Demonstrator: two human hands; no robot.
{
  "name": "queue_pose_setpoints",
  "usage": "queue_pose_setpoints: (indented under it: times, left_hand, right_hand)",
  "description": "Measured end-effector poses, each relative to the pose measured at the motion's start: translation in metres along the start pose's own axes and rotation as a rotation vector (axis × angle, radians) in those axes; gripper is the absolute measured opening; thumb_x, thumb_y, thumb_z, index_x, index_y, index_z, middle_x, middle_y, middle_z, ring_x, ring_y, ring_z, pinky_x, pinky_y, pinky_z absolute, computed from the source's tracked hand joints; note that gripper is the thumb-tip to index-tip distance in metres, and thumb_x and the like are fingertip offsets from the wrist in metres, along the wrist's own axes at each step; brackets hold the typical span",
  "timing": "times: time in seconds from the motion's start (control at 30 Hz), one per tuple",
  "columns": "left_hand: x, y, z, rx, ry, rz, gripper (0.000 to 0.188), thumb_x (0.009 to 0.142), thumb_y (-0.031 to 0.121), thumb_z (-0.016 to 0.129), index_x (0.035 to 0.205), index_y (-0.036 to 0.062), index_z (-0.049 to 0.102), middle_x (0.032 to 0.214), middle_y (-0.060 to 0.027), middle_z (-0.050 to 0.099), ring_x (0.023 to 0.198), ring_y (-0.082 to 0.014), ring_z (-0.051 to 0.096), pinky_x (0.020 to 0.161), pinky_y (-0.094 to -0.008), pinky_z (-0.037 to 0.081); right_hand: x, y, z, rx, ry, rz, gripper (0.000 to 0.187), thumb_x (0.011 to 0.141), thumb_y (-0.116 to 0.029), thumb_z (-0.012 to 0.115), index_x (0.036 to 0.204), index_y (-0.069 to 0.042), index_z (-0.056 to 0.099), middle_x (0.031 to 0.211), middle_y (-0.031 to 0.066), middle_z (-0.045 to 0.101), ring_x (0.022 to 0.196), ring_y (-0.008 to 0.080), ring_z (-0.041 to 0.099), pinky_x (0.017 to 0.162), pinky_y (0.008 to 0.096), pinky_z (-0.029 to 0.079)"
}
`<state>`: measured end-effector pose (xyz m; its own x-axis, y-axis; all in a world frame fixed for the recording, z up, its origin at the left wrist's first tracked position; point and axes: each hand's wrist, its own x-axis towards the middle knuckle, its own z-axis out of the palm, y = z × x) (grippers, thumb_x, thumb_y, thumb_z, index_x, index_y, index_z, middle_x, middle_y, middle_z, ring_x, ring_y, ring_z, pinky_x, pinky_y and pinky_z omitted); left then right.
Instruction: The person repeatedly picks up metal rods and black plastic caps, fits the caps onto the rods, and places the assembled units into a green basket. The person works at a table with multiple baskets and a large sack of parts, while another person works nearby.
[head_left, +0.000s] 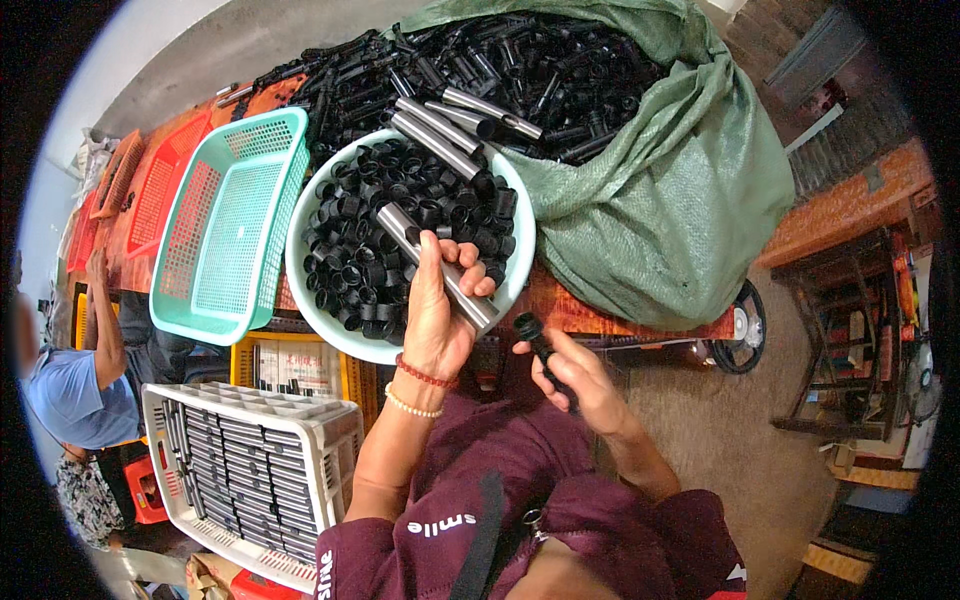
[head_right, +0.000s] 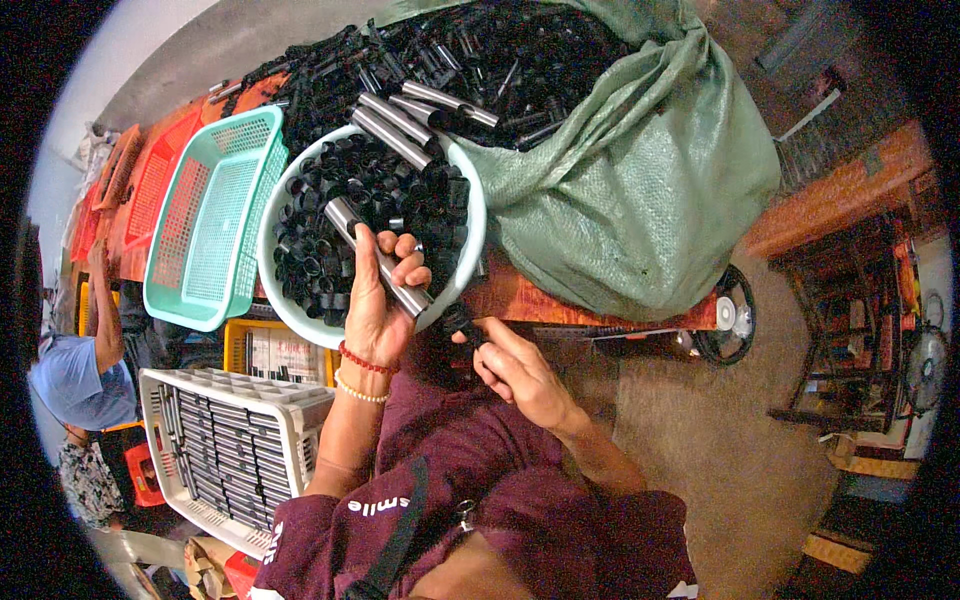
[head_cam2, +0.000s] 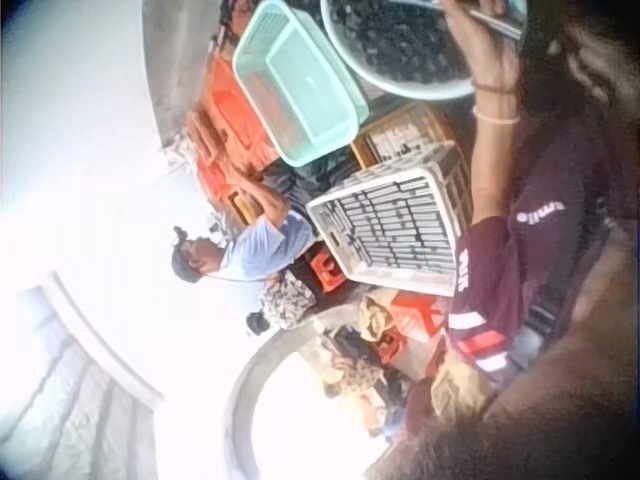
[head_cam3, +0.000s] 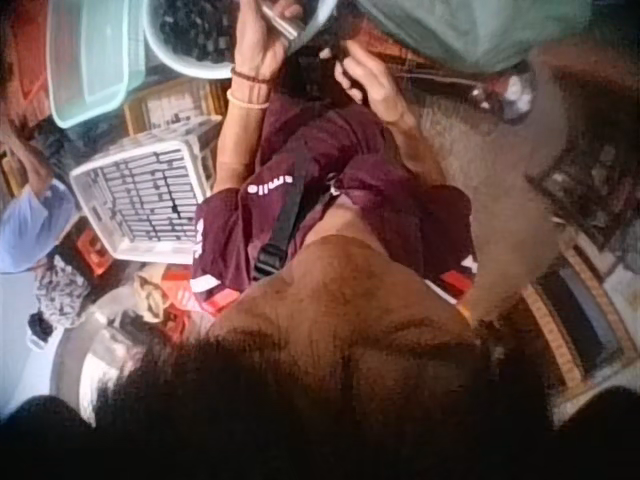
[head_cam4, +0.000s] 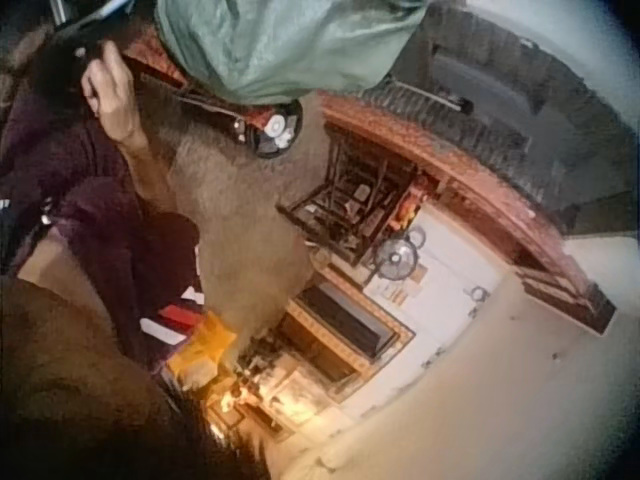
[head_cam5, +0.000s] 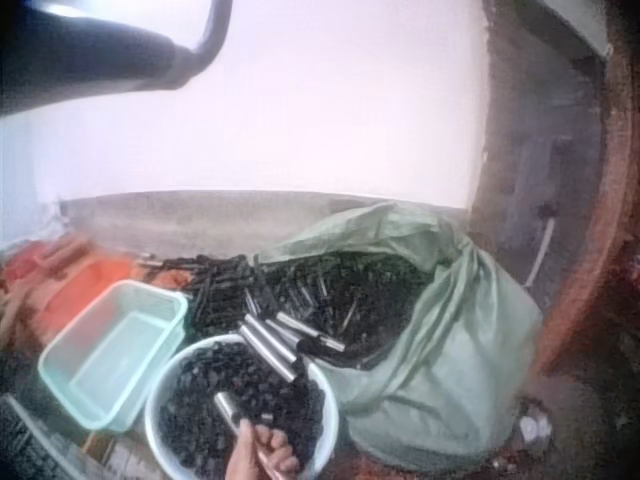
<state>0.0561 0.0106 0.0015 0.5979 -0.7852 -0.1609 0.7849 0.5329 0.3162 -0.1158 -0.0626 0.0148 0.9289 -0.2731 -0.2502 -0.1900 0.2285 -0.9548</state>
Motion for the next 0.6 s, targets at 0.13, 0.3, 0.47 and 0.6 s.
queue_pose_setpoints:
  times: [0.13, 0.3, 0.47, 0.6]
  left_hand:
    - [0.0, -0.005, -0.004, -0.005, -0.003, -0.029, 0.029, 0.091, 0.037, 0.05, 0.081, 0.0099, 0.046, 0.077, -0.0012, 0.042, 0.058, -0.0078, 0.036, 0.056, -0.023, 0.038]
    - [-0.003, -0.009, -0.007, 0.099, -0.072, 0.018, 0.026, 0.091, 0.033, 0.051, 0.081, 0.0102, 0.045, 0.077, -0.0019, 0.045, 0.059, -0.0085, 0.04, 0.058, -0.0254, 0.039]
    - [-0.004, -0.005, -0.007, 0.167, -0.129, 0.039, 0.027, 0.091, 0.032, 0.051, 0.077, 0.0112, 0.041, 0.075, -0.0013, 0.044, 0.057, -0.008, 0.039, 0.057, -0.0245, 0.038]
    - [-0.004, -0.001, -0.006, 0.176, -0.174, 0.005, 0.028, 0.091, 0.031, 0.05, 0.075, 0.0115, 0.039, 0.073, -0.0012, 0.042, 0.056, -0.0081, 0.039, 0.055, -0.0238, 0.037]
  right_hand:
    - [0.007, 0.011, 0.009, -0.13, 0.02, -0.013, 0.035, 0.093, -0.027, 0.034, 0.112, 0.0, 0.047, 0.064, -0.003, 0.042, 0.05, 0.0024, 0.033, 0.045, 0.0164, 0.027]
    - [0.006, 0.015, 0.015, -0.154, 0.086, -0.04, 0.031, 0.093, -0.025, 0.036, 0.107, -0.001, 0.05, 0.06, -0.0041, 0.041, 0.048, 0.0027, 0.033, 0.044, 0.0172, 0.027]
    - [0.006, 0.015, 0.019, -0.208, 0.118, -0.04, 0.028, 0.092, -0.024, 0.038, 0.102, -0.002, 0.052, 0.06, -0.0033, 0.042, 0.049, 0.0036, 0.035, 0.044, 0.0186, 0.029]
    - [0.005, 0.01, 0.019, -0.275, 0.114, -0.014, 0.028, 0.092, -0.025, 0.04, 0.095, -0.001, 0.054, 0.058, -0.0003, 0.044, 0.05, 0.0067, 0.039, 0.046, 0.0228, 0.033]
